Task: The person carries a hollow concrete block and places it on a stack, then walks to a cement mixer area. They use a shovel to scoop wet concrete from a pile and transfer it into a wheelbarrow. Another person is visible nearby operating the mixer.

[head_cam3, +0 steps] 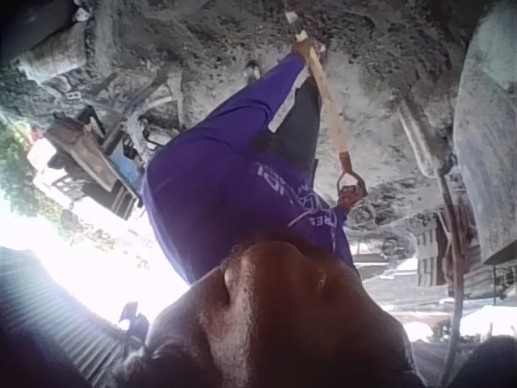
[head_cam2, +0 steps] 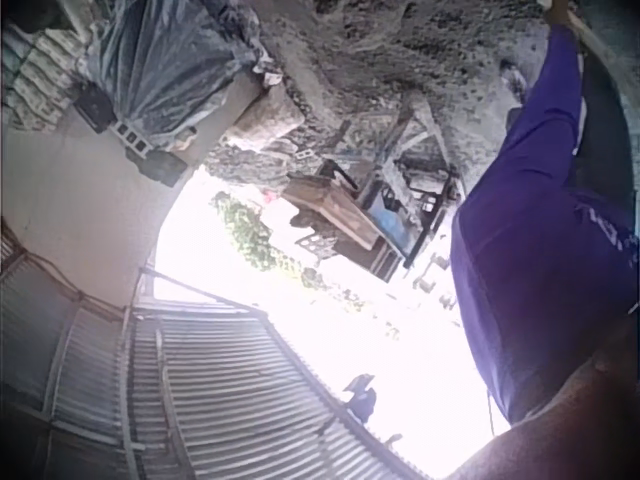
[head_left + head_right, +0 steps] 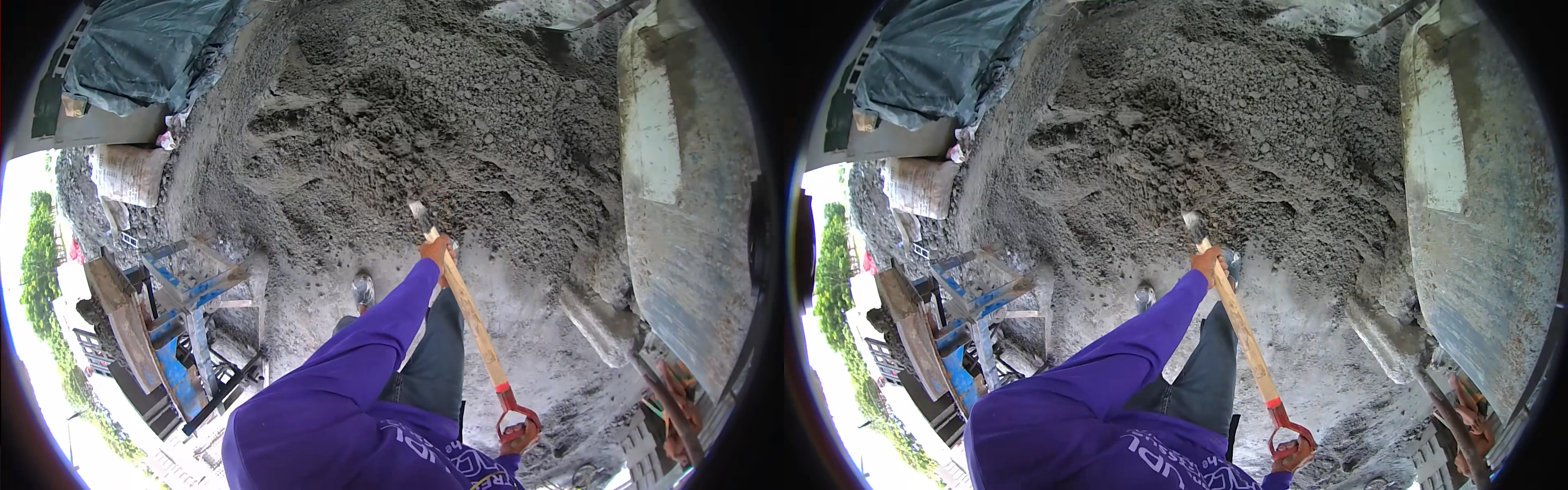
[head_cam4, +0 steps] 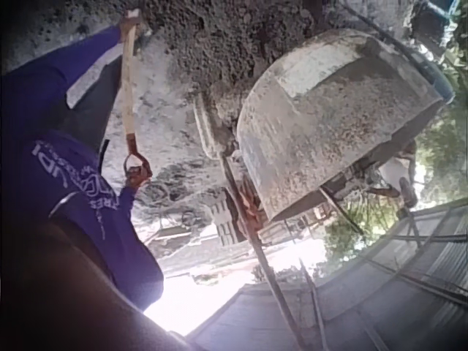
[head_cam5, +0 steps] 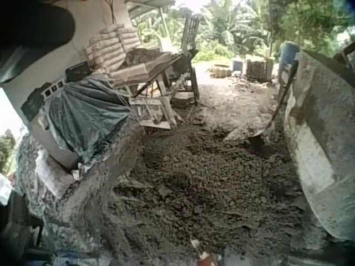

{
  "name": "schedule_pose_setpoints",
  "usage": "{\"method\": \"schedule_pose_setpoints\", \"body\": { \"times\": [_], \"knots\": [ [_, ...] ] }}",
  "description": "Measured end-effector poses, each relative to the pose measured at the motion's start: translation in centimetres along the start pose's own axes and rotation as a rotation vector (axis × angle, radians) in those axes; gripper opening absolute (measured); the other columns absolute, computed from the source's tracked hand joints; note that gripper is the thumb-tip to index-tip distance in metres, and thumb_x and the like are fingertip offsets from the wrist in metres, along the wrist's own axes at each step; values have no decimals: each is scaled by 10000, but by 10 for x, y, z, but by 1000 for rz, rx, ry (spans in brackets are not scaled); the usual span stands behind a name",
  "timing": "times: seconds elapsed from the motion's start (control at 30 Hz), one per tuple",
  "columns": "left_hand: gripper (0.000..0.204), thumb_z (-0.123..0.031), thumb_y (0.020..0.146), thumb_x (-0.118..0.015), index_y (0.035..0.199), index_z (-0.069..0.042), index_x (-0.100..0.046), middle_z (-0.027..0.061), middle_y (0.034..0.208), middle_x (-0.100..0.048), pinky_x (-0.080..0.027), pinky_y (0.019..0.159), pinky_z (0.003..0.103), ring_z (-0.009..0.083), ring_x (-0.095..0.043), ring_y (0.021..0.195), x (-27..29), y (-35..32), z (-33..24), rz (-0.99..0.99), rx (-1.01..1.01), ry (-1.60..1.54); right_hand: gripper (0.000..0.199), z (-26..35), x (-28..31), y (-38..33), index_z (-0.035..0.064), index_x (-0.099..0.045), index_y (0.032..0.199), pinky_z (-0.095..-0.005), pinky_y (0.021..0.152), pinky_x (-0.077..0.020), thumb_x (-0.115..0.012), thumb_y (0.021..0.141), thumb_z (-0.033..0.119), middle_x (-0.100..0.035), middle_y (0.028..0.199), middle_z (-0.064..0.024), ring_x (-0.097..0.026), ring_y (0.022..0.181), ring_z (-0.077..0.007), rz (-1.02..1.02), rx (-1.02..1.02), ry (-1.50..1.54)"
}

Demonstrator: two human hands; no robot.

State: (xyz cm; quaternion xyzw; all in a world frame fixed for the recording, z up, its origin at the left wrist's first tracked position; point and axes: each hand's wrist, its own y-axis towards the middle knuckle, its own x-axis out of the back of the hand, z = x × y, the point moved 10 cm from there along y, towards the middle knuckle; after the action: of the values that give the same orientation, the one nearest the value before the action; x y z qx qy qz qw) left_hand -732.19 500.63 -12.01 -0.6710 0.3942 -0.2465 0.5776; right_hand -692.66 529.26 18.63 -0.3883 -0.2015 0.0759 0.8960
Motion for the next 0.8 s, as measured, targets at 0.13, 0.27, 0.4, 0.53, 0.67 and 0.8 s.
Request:
{"method": "schedule_pose_setpoints", "body": {
  "times": [0.13,0.27,0.4,0.53,0.67,0.8],
  "knots": [
    [144,-126,762,-608,696,-26,-527,91,607,-542,-468,429,365,209,-545,468,55,-55,37,-38,40,-69,237,15,71,-9,82,-607,800,-250,354,-378,-530,791,306,-479,535,35,-449,396,-114,248,-40,-103],
    [117,-104,770,-591,732,-1,-550,95,616,-545,-477,436,374,222,-559,488,100,-141,43,-58,61,-72,217,37,103,-68,90,-594,805,-258,373,-396,-547,791,302,-491,562,24,-466,421,-117,167,50,-172],
    [125,-104,773,-590,737,4,-537,101,627,-546,-478,448,381,229,-561,500,182,-209,-18,-55,-106,-169,201,32,56,-118,99,-582,811,-265,393,-413,-564,791,298,-503,590,14,-484,446,-121,299,105,-252],
    [149,-111,800,-597,746,10,-530,108,649,-548,-492,478,390,235,-570,524,265,-307,-121,-17,-300,-167,189,3,14,-185,107,-569,816,-272,412,-431,-581,791,294,-516,618,4,-501,471,-124,494,119,-302],
    [189,-153,840,-594,780,19,-542,115,699,-565,-514,515,376,225,-596,592,372,-424,-242,-46,-601,-141,183,-54,-44,-255,115,-557,821,-279,432,-448,-598,791,290,-528,645,-7,-519,496,-128,766,0,-347],
    [241,-195,868,-571,836,44,-572,112,713,-575,-520,577,382,225,-605,612,529,-549,-328,-252,-877,-92,182,-152,-111,-346,123,-544,827,-287,451,-466,-616,791,286,-540,673,-17,-536,521,-132,1053,-353,-415]
  ]
}}
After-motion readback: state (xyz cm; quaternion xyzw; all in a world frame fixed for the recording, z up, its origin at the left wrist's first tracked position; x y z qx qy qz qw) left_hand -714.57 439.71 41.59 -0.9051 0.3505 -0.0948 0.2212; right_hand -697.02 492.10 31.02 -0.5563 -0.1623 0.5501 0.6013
